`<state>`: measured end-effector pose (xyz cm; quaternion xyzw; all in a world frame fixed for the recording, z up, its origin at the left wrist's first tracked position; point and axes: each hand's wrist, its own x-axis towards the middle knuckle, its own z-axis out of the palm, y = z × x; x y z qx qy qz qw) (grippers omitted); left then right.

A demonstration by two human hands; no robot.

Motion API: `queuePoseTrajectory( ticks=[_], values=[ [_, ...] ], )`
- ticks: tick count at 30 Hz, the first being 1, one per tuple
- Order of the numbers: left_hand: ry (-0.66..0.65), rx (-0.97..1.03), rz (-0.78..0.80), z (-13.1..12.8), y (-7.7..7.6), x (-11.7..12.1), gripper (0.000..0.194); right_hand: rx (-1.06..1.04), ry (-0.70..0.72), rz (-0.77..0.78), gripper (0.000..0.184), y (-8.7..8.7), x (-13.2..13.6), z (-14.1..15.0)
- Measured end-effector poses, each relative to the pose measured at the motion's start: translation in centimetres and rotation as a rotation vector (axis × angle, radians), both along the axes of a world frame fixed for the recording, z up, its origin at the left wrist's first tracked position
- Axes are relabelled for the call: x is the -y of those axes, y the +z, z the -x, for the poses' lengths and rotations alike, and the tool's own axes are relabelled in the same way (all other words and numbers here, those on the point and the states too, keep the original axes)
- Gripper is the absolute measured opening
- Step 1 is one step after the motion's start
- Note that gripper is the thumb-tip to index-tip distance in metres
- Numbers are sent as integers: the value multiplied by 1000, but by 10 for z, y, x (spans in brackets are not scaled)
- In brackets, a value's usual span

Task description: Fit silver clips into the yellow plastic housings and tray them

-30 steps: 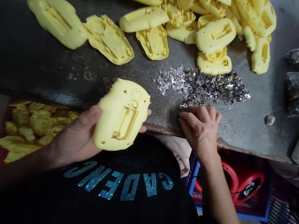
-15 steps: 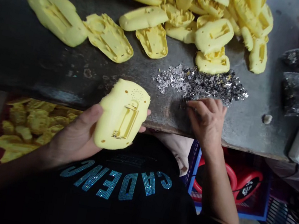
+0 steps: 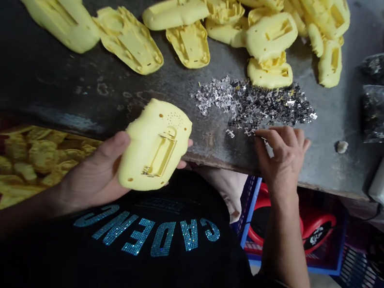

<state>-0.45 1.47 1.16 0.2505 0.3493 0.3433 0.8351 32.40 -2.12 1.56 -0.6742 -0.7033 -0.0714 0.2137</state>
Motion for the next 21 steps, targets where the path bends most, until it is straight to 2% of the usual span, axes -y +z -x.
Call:
queuePoseTrajectory(
  ticks=[6,10,13,17,21],
  values=[
    [-13,18,9,-5,1,0,55,95,-34,62,14,-16,-27,27],
    [0,29,12,-4,1,1,51,77,-16,93,17,-19,-36,29],
    [2,41,22,-2,-1,1,50,11,43,74,13,-14,-24,24],
    [-33,92,5,-4,-3,0,56,-88,131,88,11,-8,5,19],
    [-45,127,-3,-10,-1,1,58,-124,116,91,17,-14,21,17]
  ],
)
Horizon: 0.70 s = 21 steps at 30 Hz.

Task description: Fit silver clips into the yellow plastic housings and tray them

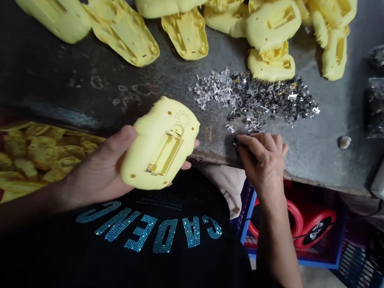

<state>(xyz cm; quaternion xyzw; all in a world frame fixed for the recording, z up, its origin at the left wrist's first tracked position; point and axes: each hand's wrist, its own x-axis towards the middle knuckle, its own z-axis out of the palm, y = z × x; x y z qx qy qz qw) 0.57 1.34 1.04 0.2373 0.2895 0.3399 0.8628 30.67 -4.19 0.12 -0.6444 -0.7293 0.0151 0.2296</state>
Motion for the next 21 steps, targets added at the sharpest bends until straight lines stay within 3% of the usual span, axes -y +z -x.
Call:
queuePoseTrajectory(
  ticks=[3,7,12,15,21],
  values=[
    [-9,-26,14,-3,5,1,60,-7,-66,4,21,-7,1,-1],
    [-75,-55,30,-3,8,2,61,-53,-54,-5,8,-2,-2,5],
    [-199,-20,50,-5,4,4,79,-240,190,-63,11,34,-4,30],
    [-181,-3,37,-6,2,6,70,-204,296,-61,16,53,-8,44],
    [-179,34,39,-5,3,10,74,-75,440,-62,30,64,-15,52]
  ],
)
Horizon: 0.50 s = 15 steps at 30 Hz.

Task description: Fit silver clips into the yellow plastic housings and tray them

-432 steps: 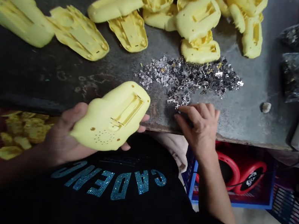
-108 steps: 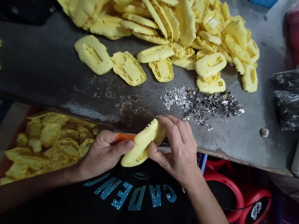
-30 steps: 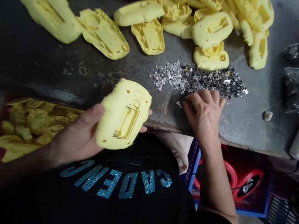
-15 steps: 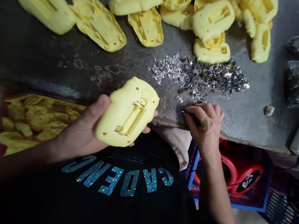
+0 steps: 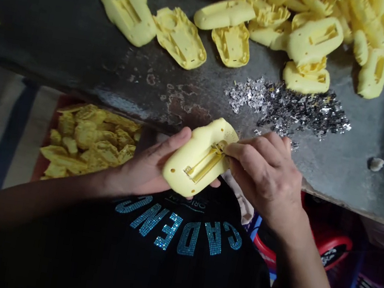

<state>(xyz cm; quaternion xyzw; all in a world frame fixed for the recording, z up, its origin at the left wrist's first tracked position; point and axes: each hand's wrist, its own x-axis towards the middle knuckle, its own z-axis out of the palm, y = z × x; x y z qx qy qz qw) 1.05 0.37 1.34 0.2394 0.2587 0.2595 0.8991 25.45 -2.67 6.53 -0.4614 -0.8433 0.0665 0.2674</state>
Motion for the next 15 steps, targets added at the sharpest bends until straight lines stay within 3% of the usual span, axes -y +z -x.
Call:
queuePoseTrajectory(
  ticks=[7,15],
  values=[
    [1,-13,48,1,-1,3,82,44,56,-51,31,5,-2,6],
    [26,12,60,-1,0,5,77,105,51,-83,37,6,3,10]
  ],
)
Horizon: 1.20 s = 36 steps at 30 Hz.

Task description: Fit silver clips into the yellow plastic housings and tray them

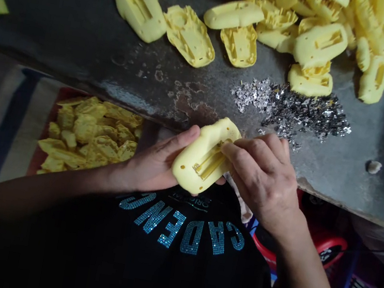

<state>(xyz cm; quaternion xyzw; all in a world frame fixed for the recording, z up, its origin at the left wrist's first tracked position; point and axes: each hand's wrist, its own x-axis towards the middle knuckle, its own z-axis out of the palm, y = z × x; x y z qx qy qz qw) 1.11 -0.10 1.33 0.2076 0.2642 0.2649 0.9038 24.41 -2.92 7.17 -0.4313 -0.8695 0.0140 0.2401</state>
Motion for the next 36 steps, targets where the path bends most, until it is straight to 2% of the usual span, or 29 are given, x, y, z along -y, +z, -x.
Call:
queuePoseTrajectory(
  ticks=[6,11,14,16,18,20,22,27,30,32,34,36],
  values=[
    [24,58,14,-2,0,0,68,-109,-55,1,49,-4,11,3],
    [59,43,0,-4,4,2,63,-214,-173,-20,37,-10,15,1],
    [74,-10,-73,-3,6,5,66,-319,-209,182,37,-11,8,-3],
    [84,-38,-148,-1,8,8,65,-381,-171,329,46,-14,2,-5],
    [92,-54,-223,3,10,10,67,-433,-130,388,48,-19,0,-3],
    [99,-72,-301,9,12,14,67,-484,-111,354,50,-25,0,3],
    [104,-122,-386,18,13,18,64,-519,-115,258,53,-32,2,10],
    [126,-414,-570,44,12,24,55,-506,-106,25,57,-36,-3,29],
    [227,-498,-644,53,6,25,48,-482,-79,-30,57,-31,-9,43],
    [302,-546,-600,59,-5,25,48,-465,-58,-17,56,-30,-15,54],
    [374,-612,-520,72,-19,27,55,-436,9,60,54,-32,-28,62],
    [432,-678,-476,96,-34,32,60,-345,120,162,48,-35,-54,62]
  ],
)
